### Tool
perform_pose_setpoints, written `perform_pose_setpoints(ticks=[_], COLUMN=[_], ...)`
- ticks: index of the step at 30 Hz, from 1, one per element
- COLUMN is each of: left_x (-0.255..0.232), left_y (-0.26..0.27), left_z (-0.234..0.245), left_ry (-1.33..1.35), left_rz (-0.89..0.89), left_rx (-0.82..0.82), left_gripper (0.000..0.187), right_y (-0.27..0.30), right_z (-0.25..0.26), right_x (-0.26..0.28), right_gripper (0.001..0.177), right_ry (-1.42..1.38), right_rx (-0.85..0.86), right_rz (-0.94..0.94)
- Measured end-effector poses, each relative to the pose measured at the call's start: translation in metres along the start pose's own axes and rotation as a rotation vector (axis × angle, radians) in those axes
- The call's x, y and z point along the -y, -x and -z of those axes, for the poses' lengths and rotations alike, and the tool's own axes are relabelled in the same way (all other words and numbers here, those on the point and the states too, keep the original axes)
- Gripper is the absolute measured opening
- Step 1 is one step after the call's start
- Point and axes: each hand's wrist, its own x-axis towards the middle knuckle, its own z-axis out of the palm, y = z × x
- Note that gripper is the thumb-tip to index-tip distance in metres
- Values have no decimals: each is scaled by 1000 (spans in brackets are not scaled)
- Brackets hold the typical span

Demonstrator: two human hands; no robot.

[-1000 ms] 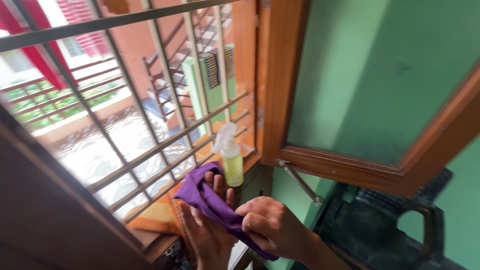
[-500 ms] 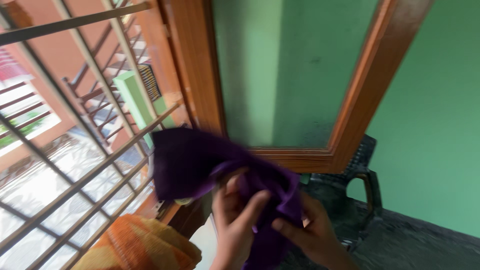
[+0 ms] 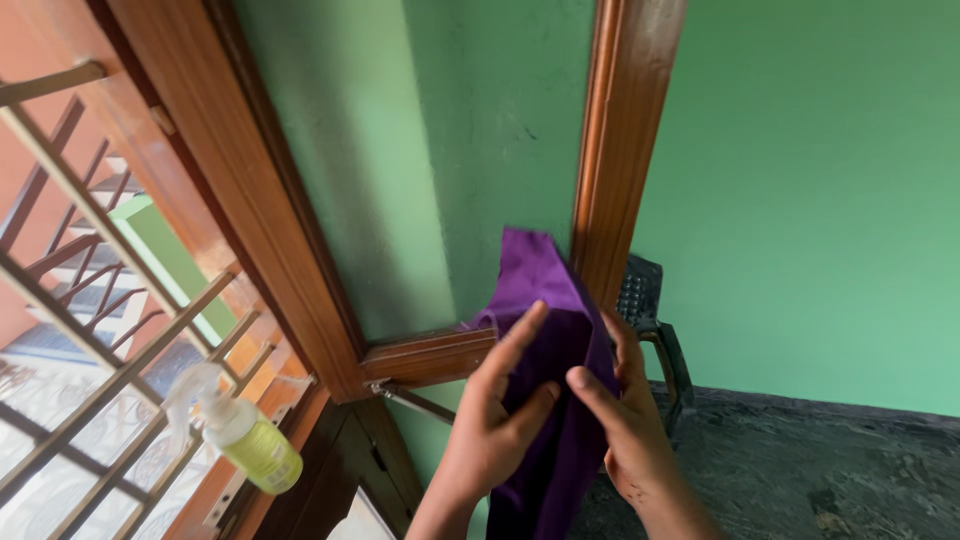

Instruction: The person cleans a glass window pane by wiping the surface with a cloth, spraying liquid from a bottle onto the glass and frame, and wiping the edges and corners with the cloth.

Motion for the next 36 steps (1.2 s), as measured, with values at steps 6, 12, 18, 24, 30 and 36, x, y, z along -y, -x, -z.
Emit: perform_pose_setpoints(ticks=[6, 12, 18, 24, 30, 36], left_x=[12, 8, 9, 26, 39, 26], left_y=[3, -4, -2, 5, 3, -6], left_z=[5, 40, 52, 49, 55, 45], left_ry=[57, 95, 169, 315, 184, 516], left_rz=[33, 113, 266, 277, 129, 170], left_rx=[76, -83, -161, -468, -622, -670], left_gripper=[69, 70, 52, 33, 13, 21], right_y=[-25, -44, -48, -56, -64, -50], right_z=[6, 33, 47, 53, 71, 48], right_x=[-9, -4, -9, -22, -39, -20], right_gripper=[71, 57, 19, 31, 12, 15], right_ry=[347, 104, -18, 266, 42, -212], right_rx=[79, 87, 178, 137, 77, 142], right_rz=[345, -78, -73, -5, 198, 92])
